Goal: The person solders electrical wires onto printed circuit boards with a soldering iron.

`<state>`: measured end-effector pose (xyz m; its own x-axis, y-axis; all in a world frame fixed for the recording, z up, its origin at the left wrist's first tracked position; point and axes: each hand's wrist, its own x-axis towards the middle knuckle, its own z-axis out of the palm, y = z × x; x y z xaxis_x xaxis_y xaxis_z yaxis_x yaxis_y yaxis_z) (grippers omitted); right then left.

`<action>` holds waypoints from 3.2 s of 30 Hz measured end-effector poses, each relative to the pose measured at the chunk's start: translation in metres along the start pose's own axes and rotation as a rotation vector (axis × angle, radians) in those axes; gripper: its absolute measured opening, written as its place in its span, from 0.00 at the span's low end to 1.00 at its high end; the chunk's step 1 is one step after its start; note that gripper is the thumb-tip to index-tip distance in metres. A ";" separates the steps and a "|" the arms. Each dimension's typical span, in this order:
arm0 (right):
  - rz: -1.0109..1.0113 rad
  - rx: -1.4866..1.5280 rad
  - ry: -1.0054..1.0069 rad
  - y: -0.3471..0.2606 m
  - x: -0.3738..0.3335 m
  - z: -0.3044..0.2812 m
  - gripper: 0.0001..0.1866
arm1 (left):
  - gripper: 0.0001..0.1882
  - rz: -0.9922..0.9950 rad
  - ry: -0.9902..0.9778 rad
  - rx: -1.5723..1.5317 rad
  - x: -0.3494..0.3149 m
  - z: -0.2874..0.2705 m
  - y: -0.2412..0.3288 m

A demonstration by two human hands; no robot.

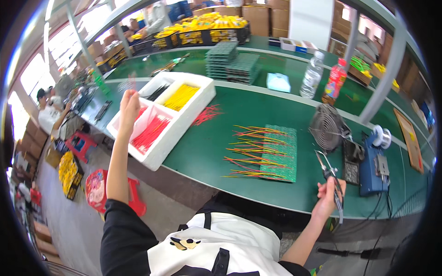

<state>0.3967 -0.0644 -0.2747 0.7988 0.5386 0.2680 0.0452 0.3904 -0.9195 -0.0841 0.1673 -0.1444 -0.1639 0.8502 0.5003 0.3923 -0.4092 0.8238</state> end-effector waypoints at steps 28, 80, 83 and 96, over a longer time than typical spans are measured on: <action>0.052 0.052 -0.005 -0.010 -0.001 0.002 0.09 | 0.08 -0.251 -1.854 -1.878 -0.195 0.145 0.268; 0.018 -0.019 0.085 -0.009 -0.004 0.007 0.07 | 0.07 0.276 -0.981 -0.013 -0.099 0.293 0.030; 0.013 -0.040 0.055 -0.010 -0.005 0.007 0.06 | 0.06 0.310 -1.018 0.010 -0.103 0.283 0.040; 0.015 -0.079 0.027 -0.009 0.000 0.013 0.07 | 0.04 0.279 -0.799 -0.050 -0.111 0.270 0.031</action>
<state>0.3879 -0.0580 -0.2631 0.8157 0.5230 0.2473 0.0794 0.3221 -0.9434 0.1905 0.1500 -0.2460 0.6290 0.6870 0.3639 0.2796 -0.6367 0.7186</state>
